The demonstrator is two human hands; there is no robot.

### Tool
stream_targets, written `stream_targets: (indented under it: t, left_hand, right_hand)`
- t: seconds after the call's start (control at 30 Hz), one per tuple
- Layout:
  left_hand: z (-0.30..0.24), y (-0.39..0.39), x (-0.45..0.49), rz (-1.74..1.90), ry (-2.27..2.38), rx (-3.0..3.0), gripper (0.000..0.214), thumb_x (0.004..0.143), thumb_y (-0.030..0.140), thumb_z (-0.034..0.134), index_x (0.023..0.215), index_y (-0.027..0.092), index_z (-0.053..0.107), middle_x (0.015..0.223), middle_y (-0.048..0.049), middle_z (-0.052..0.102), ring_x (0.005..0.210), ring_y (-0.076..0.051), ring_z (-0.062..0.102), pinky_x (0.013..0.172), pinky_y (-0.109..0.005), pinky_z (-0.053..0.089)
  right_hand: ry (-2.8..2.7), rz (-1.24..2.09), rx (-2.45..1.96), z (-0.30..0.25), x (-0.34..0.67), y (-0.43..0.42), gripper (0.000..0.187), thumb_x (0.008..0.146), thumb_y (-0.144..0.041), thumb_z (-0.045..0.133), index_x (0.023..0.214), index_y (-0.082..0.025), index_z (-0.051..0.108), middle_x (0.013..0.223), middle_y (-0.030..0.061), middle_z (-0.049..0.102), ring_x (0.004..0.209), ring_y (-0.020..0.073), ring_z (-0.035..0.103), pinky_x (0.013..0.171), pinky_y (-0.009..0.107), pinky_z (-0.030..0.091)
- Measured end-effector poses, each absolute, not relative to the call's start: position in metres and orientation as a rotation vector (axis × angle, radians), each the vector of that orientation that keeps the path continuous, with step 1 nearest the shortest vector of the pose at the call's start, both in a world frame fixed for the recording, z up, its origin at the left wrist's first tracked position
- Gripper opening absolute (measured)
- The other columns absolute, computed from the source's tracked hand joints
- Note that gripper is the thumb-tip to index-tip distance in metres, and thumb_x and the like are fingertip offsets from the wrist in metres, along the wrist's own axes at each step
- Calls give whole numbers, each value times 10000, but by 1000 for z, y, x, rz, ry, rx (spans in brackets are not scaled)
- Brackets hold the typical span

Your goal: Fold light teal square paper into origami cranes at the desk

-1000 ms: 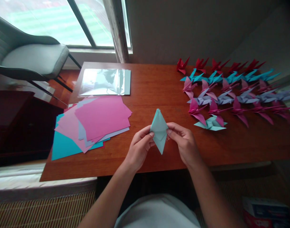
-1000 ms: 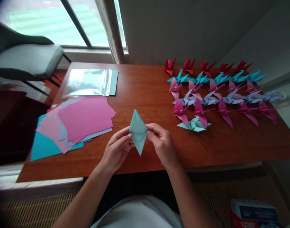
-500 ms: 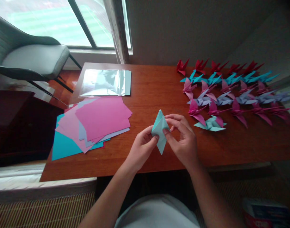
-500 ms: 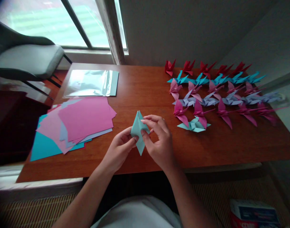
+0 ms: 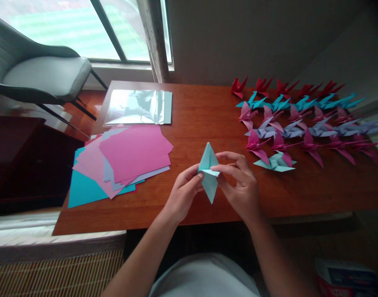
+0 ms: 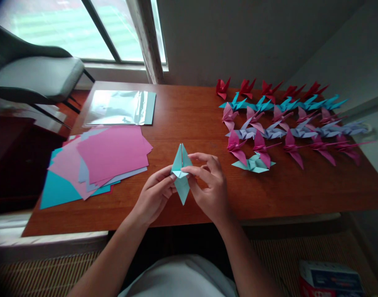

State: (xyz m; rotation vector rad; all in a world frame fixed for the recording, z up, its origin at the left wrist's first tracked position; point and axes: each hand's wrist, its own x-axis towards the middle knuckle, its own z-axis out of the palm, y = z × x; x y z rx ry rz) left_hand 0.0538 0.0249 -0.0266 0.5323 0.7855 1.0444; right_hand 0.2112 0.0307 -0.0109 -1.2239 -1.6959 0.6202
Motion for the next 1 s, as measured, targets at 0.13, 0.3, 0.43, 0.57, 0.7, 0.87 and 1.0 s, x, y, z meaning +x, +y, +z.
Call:
stream_targets:
  t: [0.13, 0.3, 0.43, 0.57, 0.7, 0.87, 1.0]
  left_hand:
    - [-24, 26, 54, 1057, 795, 492, 266, 805, 270, 725, 1047, 170, 773, 956, -84, 772, 878, -230, 717, 794, -316, 548]
    - [-20, 28, 54, 1053, 792, 439, 287, 780, 229, 680, 1042, 147, 763, 895, -81, 775, 787, -214, 725, 749, -313, 561]
    - [-19, 30, 53, 1063, 768, 419, 306, 754, 209, 658, 1032, 126, 753, 904, -90, 778, 791, -212, 728, 752, -304, 568]
    - [-18, 31, 52, 1063, 752, 418, 285, 789, 276, 654, 1004, 115, 748, 893, -99, 779, 796, -223, 733, 743, -306, 575]
    - [-17, 30, 51, 1073, 743, 421, 288, 802, 316, 679, 1004, 121, 743, 895, -95, 780, 803, -223, 734, 744, -302, 576]
    - [-19, 28, 53, 1079, 757, 451, 306, 838, 354, 729, 1051, 135, 739, 938, -89, 775, 804, -196, 723, 739, -271, 560]
    - [-22, 27, 55, 1077, 787, 521, 294, 834, 285, 777, 1095, 157, 738, 1008, -79, 765, 852, -164, 697, 742, -221, 524]
  right_hand:
    - [-1708, 601, -1219, -14, 212, 29, 251, 894, -127, 653, 967, -340, 764, 1205, 46, 652, 1137, 257, 594, 821, 416, 525]
    - [-1725, 637, -1197, -15, 212, 25, 320, 866, -64, 637, 965, -338, 769, 1228, 42, 643, 1135, 251, 585, 823, 410, 526]
    - [-1751, 649, -1185, -16, 212, 22, 331, 868, -54, 617, 986, -325, 766, 1255, 48, 637, 1144, 251, 575, 818, 406, 533]
    - [-1769, 624, -1191, -17, 213, 19, 338, 871, -44, 605, 1021, -302, 763, 1276, 58, 631, 1161, 252, 561, 835, 410, 523]
    - [-1786, 610, -1187, -16, 214, 18, 343, 880, -42, 594, 1033, -298, 762, 1287, 63, 623, 1171, 252, 554, 830, 404, 524]
    - [-1816, 567, -1186, -15, 212, 18, 340, 873, -39, 594, 1029, -290, 761, 1295, 70, 616, 1175, 260, 541, 821, 403, 533]
    - [-1832, 585, -1158, -15, 213, 15, 391, 828, 3, 565, 1015, -281, 760, 1320, 69, 607, 1197, 271, 529, 828, 409, 534]
